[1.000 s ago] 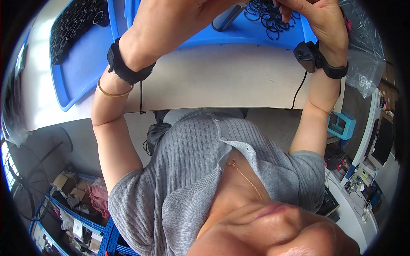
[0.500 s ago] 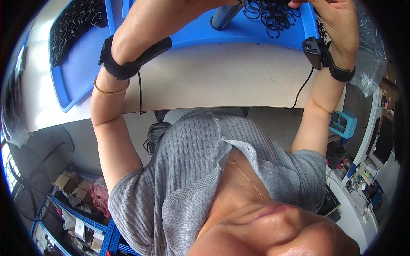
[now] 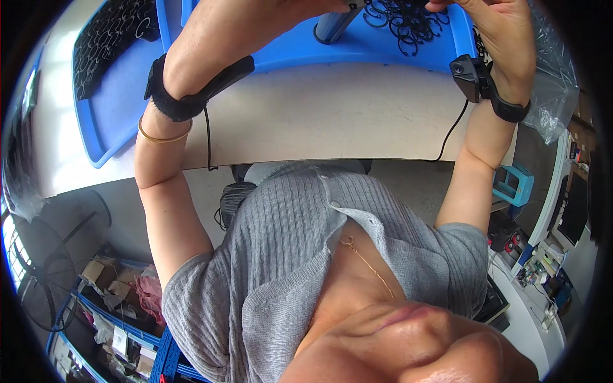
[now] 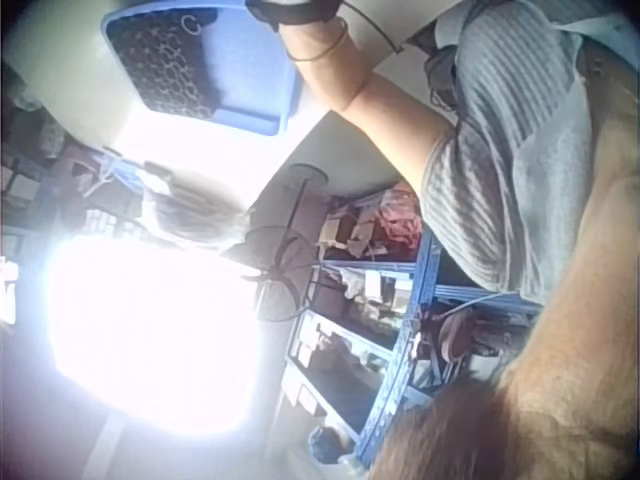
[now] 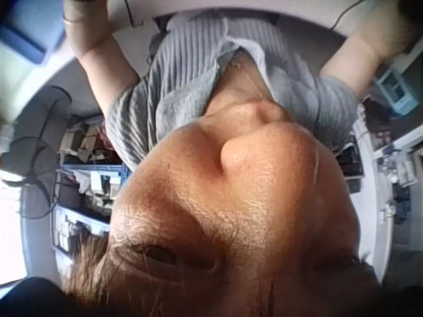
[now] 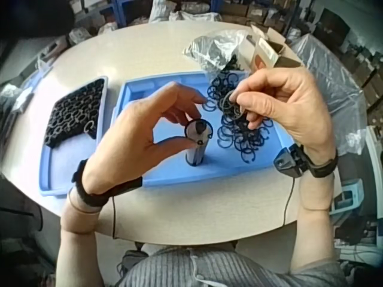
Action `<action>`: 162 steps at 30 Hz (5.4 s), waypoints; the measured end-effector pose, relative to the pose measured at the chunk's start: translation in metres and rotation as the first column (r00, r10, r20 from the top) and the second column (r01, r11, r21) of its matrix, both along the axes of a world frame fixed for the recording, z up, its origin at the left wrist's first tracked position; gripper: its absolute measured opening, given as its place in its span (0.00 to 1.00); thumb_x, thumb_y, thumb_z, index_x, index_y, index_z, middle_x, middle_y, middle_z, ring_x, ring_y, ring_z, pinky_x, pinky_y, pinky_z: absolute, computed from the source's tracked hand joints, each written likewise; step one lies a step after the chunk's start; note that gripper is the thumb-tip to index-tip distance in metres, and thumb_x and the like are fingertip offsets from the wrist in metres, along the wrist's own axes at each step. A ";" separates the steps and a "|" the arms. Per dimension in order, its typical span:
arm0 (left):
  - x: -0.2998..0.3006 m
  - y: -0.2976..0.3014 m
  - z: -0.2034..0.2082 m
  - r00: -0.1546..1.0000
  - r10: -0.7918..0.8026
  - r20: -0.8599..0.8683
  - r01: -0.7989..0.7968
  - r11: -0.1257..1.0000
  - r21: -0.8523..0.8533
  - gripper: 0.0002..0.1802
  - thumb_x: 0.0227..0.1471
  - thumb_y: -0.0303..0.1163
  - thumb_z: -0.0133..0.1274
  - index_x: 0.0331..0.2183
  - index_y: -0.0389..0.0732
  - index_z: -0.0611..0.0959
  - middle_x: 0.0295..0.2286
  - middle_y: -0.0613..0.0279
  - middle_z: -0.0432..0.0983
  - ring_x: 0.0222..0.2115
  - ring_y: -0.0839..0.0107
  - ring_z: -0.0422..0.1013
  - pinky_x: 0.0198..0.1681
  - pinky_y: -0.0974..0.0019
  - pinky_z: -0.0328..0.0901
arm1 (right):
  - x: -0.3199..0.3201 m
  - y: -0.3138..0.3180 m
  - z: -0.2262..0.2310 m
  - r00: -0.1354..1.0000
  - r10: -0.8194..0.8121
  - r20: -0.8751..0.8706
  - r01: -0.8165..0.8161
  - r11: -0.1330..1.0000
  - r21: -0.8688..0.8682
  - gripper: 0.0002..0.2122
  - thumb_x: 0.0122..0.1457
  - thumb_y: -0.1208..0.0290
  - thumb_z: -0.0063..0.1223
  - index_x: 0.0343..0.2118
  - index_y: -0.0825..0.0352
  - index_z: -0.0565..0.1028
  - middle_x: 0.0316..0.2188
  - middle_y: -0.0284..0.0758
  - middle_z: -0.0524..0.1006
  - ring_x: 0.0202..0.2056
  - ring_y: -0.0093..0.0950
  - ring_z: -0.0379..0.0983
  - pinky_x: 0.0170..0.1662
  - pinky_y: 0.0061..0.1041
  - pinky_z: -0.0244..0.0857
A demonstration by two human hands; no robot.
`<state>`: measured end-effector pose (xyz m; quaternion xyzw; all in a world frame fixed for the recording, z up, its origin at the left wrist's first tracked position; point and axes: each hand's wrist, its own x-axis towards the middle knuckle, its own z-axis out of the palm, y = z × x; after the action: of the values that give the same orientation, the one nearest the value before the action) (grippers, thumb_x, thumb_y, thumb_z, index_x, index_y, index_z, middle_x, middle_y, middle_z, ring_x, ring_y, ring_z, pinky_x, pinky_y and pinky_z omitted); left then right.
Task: Sorting and untangling small black circular components on a workbench.
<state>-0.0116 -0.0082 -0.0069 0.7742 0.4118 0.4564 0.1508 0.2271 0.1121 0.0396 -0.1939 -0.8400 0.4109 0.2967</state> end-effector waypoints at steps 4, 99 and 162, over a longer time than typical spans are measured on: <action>0.003 -0.003 0.002 1.000 0.016 0.007 -0.016 0.999 -0.041 0.28 0.47 0.20 0.67 0.51 0.38 0.77 0.39 0.59 0.82 0.38 0.67 0.78 0.46 0.65 0.72 | 0.001 -0.001 0.000 1.000 0.006 -0.004 -0.006 1.000 -0.003 0.08 0.63 0.75 0.61 0.40 0.74 0.82 0.29 0.34 0.82 0.27 0.18 0.78 0.31 0.15 0.75; -0.002 -0.012 0.012 0.976 0.172 -0.133 -0.161 0.983 0.092 0.22 0.50 0.23 0.66 0.47 0.35 0.79 0.38 0.57 0.82 0.31 0.72 0.76 0.36 0.71 0.72 | 0.002 -0.003 0.012 0.932 -0.089 0.350 -0.016 0.958 0.285 0.06 0.62 0.77 0.58 0.39 0.73 0.80 0.30 0.33 0.81 0.28 0.20 0.76 0.31 0.19 0.68; 0.006 -0.003 0.005 0.997 0.082 0.015 -0.083 0.989 0.120 0.26 0.43 0.26 0.71 0.46 0.35 0.81 0.39 0.58 0.82 0.38 0.66 0.78 0.43 0.66 0.73 | 0.000 -0.004 -0.010 0.993 0.086 -0.086 -0.096 0.988 -0.123 0.14 0.65 0.70 0.60 0.49 0.69 0.71 0.35 0.32 0.79 0.30 0.16 0.74 0.32 0.15 0.70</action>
<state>-0.0059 -0.0111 -0.0014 0.7619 0.4145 0.4901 0.0867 0.2270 0.1085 0.0293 -0.1569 -0.8076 0.4839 0.2983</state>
